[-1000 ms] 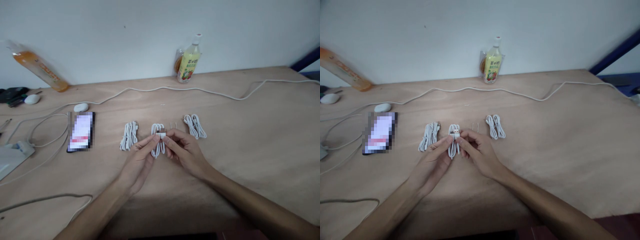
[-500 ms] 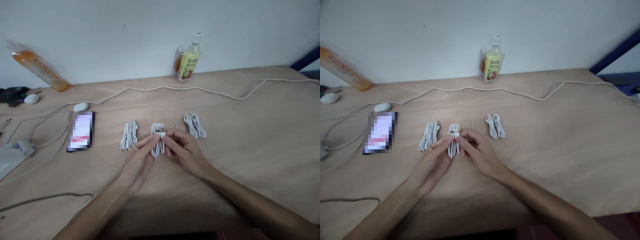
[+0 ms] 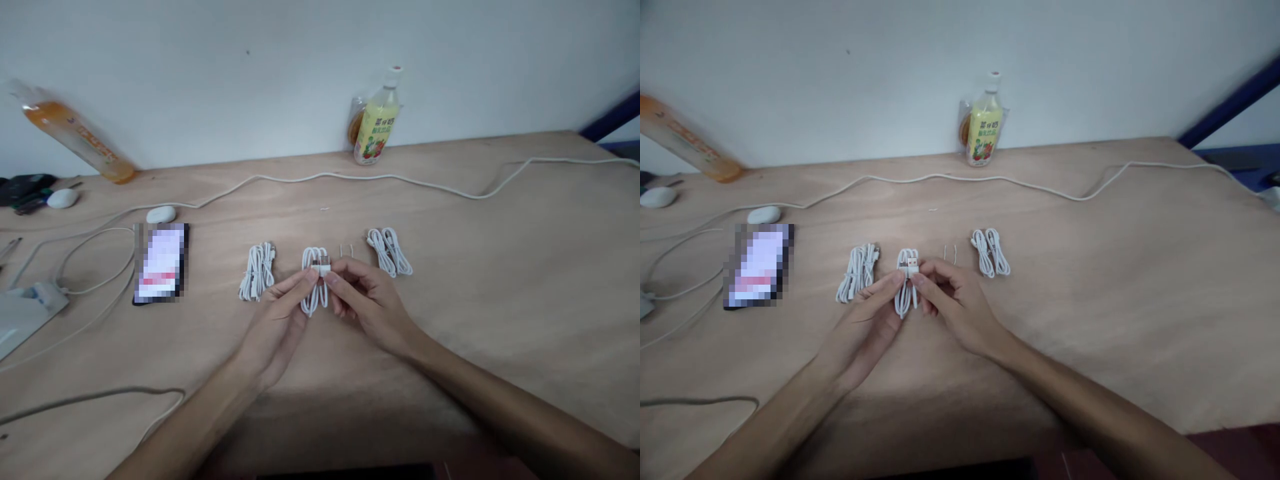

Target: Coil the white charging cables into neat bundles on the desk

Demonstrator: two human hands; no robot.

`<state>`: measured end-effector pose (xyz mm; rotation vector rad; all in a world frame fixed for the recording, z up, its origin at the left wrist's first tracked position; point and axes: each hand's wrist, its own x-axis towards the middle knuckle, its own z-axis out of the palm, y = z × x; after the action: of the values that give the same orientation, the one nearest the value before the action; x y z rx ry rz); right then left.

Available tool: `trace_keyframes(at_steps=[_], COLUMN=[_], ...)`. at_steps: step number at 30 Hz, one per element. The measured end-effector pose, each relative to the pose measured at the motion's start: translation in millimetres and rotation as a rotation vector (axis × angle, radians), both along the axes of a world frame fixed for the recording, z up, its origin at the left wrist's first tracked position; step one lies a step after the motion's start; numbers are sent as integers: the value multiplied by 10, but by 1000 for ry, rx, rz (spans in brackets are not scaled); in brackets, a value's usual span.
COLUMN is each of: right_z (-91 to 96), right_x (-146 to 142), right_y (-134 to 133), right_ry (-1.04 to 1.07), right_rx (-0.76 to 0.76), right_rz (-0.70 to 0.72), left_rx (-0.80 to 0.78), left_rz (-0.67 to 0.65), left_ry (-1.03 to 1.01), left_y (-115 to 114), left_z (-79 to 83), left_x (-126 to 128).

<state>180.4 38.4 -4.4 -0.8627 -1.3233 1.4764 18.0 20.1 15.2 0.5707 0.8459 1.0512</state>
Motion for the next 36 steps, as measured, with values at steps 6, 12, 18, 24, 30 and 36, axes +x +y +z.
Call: trace_keyframes(at_steps=[6,12,18,24,30,36], right_z=[6,5,11,6,25,34], right_x=[5,3,1,2,0,5], right_y=[1,0,1,-3,-4,-11], right_ry=[3,-2,3,-4,-5,-12], right_rx=[-6,8,3,-4,9,8], right_rz=[4,4,-3,-6,-7,-7], left_rx=[6,1,-8,-35,-12,-11], left_rz=[-9,2,-4,29,16,10], left_ry=[-3,-8,-9,-17,-9,0], left_y=[8,18,25,9,10,22], left_z=[0,6,6,-20,-17,-28], left_x=[8,10,14,5,5,10])
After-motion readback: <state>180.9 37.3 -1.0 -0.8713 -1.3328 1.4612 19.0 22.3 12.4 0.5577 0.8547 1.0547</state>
